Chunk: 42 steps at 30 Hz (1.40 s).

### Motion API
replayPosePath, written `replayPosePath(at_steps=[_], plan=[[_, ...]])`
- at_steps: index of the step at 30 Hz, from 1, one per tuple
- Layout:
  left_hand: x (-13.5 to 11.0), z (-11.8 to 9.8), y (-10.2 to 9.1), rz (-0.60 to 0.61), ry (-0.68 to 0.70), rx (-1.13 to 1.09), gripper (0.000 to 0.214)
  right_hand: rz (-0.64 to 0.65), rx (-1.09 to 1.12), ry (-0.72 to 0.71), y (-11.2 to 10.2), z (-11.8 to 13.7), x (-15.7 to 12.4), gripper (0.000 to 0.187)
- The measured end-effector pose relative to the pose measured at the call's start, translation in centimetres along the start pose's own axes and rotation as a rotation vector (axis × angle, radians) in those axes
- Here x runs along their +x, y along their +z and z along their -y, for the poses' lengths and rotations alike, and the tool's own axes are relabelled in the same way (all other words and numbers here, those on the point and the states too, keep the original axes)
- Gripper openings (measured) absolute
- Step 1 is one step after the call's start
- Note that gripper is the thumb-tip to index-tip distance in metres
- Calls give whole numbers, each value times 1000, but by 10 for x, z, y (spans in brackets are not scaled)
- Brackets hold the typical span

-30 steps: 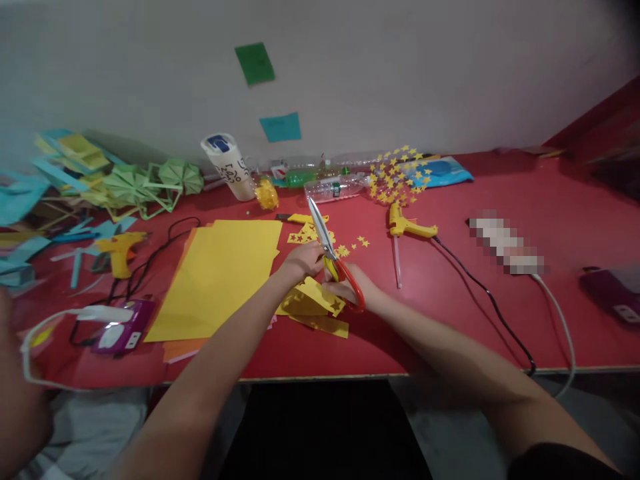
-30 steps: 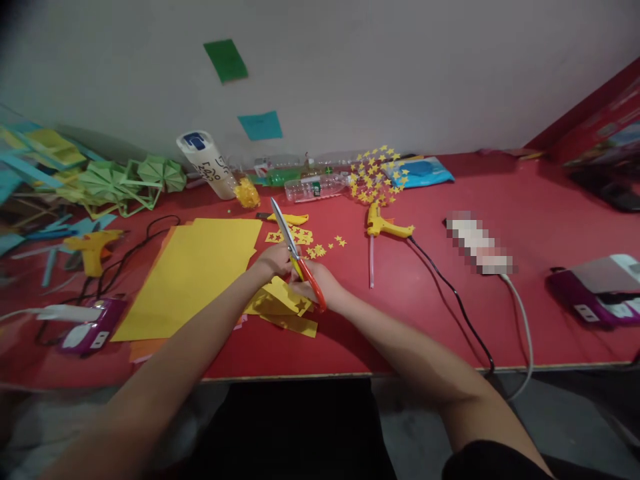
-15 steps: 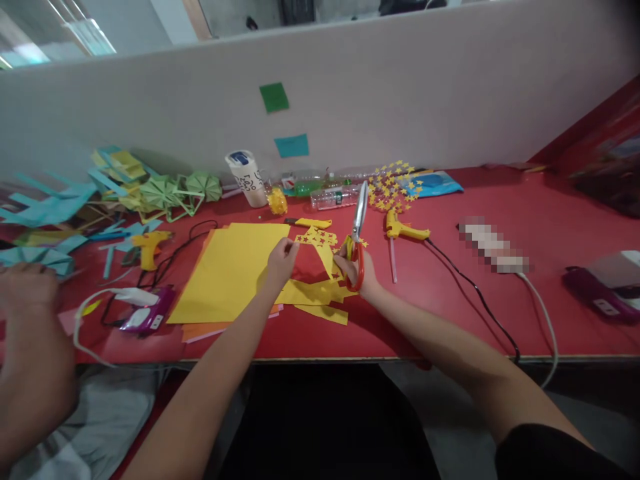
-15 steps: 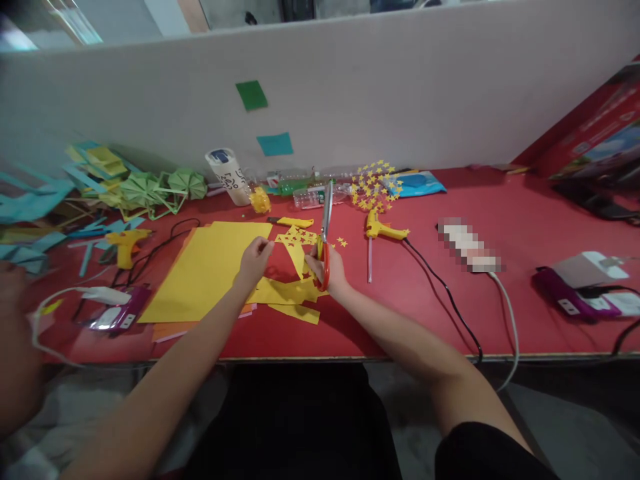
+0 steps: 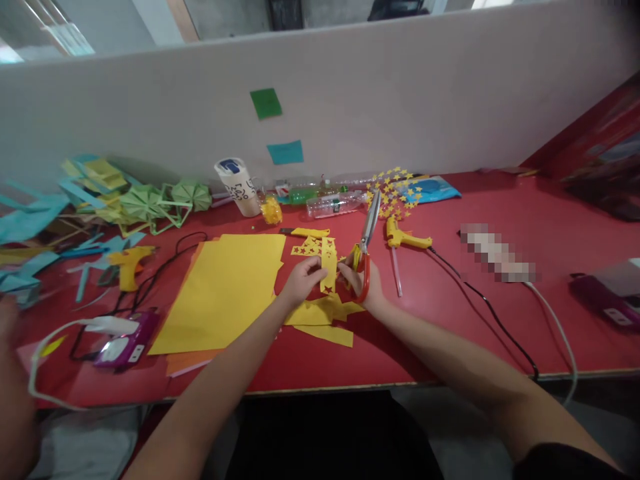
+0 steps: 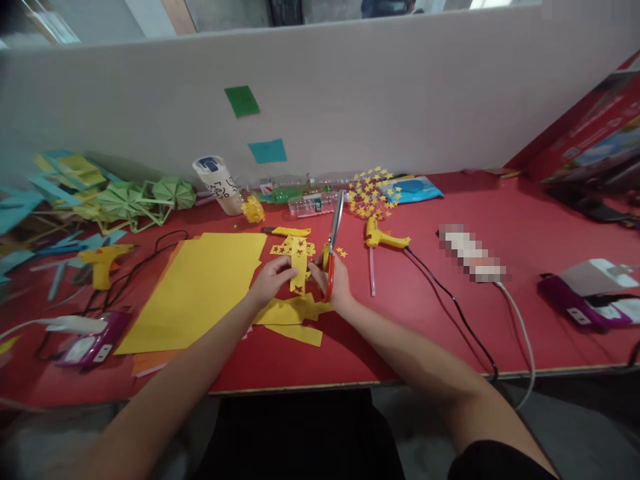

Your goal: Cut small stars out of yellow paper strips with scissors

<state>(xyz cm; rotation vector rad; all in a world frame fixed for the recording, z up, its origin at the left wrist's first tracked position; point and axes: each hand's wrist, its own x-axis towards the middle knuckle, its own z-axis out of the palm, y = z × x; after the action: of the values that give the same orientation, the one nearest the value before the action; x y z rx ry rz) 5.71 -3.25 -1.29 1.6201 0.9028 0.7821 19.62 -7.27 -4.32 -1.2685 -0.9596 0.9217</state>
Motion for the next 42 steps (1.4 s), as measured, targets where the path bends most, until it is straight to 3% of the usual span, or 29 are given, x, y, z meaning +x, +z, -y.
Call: replayPosePath(at_steps=[6,9,16,22,27,31,37,42], plan=[[-1,8,-7,34,-61,-117,14,31,-4,5,-2,4,1,29],[-4,6,-6,33,-64,-153,15,122,-123,-6,-5,11,-4,29],[-6,7,-4,166,-86,-137,18,135,-90,66,-1,19,-12,28],[0,7,-2,82,-79,-104,16,96,-132,40,-5,23,-9,28],[3,9,-8,-41,-102,-237,18,265,-214,140,-11,35,-4,33],[6,3,-10,-144,-184,-356,12,323,-258,207,-13,44,4,39],[10,-9,-13,-221,-181,-430,26,426,-330,161,-16,59,10,41],[8,-1,-15,-241,-209,-370,20,531,-434,145,-24,60,12,45]])
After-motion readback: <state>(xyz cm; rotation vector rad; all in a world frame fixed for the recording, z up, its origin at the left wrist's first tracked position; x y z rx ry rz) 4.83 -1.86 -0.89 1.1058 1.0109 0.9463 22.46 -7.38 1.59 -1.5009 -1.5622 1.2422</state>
